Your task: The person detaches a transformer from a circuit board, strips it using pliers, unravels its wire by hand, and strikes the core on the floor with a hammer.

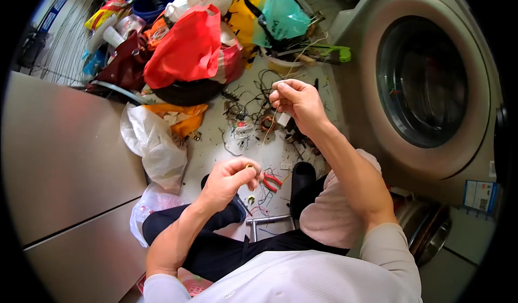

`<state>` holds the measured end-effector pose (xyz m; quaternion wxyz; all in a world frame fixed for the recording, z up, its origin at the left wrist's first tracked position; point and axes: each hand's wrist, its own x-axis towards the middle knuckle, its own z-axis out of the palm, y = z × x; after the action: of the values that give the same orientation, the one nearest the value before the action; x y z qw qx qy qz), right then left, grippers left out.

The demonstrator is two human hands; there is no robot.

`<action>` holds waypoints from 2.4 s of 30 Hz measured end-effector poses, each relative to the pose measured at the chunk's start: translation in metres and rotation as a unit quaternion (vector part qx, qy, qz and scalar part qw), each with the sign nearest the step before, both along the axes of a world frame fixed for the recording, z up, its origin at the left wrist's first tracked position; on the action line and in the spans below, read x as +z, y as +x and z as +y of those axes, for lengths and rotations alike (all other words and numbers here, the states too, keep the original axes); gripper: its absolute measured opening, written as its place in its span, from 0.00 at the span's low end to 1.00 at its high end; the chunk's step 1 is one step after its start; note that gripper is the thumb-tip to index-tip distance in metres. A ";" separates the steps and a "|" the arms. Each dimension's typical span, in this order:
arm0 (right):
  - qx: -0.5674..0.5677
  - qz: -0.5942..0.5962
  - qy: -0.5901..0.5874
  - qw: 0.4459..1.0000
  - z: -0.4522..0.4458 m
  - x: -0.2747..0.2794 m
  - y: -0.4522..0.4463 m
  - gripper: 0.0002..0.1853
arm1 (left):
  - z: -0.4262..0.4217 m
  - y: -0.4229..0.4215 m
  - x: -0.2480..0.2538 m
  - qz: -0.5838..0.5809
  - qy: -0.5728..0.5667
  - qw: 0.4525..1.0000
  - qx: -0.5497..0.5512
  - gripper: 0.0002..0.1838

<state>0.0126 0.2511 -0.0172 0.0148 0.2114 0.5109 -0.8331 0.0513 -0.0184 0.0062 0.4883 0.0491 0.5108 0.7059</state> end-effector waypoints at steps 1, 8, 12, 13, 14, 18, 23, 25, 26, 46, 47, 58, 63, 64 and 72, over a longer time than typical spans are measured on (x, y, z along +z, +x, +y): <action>-0.021 0.000 0.008 1.000 0.008 0.000 -0.004 0.09 | -0.002 0.003 0.000 -0.010 -0.004 1.000 -0.005 0.09; -0.097 0.036 0.083 0.991 0.058 0.007 -0.015 0.08 | -0.015 0.007 -0.010 -0.023 -0.097 0.987 -0.124 0.10; -0.137 0.026 0.087 0.986 0.074 0.009 -0.018 0.08 | -0.021 0.006 -0.020 -0.028 -0.107 0.985 -0.130 0.10; -0.134 0.038 0.094 0.986 0.077 0.009 -0.018 0.08 | -0.021 0.005 -0.020 -0.029 -0.104 0.987 -0.117 0.10; -0.130 0.049 0.099 0.985 0.078 0.007 -0.017 0.09 | -0.023 0.005 -0.021 -0.032 -0.102 0.989 -0.104 0.10; -0.124 0.054 0.107 0.985 0.079 0.010 -0.016 0.09 | -0.022 0.000 -0.023 -0.027 -0.108 0.989 -0.100 0.11; -0.113 0.048 0.110 0.986 0.076 0.014 -0.014 0.09 | -0.017 -0.005 -0.019 -0.015 -0.110 0.987 -0.112 0.11; -0.092 0.057 0.103 0.989 0.074 0.014 -0.012 0.10 | -0.016 -0.006 -0.019 -0.015 -0.109 0.990 -0.091 0.11; -0.088 0.053 0.098 0.990 0.072 0.015 -0.011 0.10 | -0.016 -0.006 -0.019 -0.026 -0.099 0.992 -0.073 0.11; 0.392 0.041 0.195 0.898 -0.017 0.021 0.008 0.08 | -0.009 -0.037 -0.025 -0.167 0.218 0.956 0.106 0.17; 0.403 0.042 0.211 0.889 -0.017 0.022 0.008 0.09 | -0.009 -0.037 -0.024 -0.167 0.218 0.956 0.106 0.17; 0.412 0.019 0.363 0.836 -0.015 0.013 0.009 0.09 | -0.006 -0.032 -0.019 -0.138 0.099 0.972 0.162 0.16; 0.425 0.019 0.410 0.807 -0.023 0.013 0.012 0.09 | -0.006 -0.031 -0.024 -0.142 0.122 0.970 0.153 0.16; 0.415 0.013 0.372 0.830 -0.025 0.015 0.012 0.09 | -0.005 -0.030 -0.026 -0.144 0.124 0.970 0.154 0.16; 0.392 0.000 0.238 0.888 -0.026 0.022 0.010 0.14 | -0.003 -0.027 -0.024 -0.136 0.091 0.973 0.161 0.14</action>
<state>0.0228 0.2256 0.0049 0.2893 -0.0095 0.7354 -0.6127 0.0242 -0.0213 -0.0173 0.4262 -0.0858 0.3741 0.8192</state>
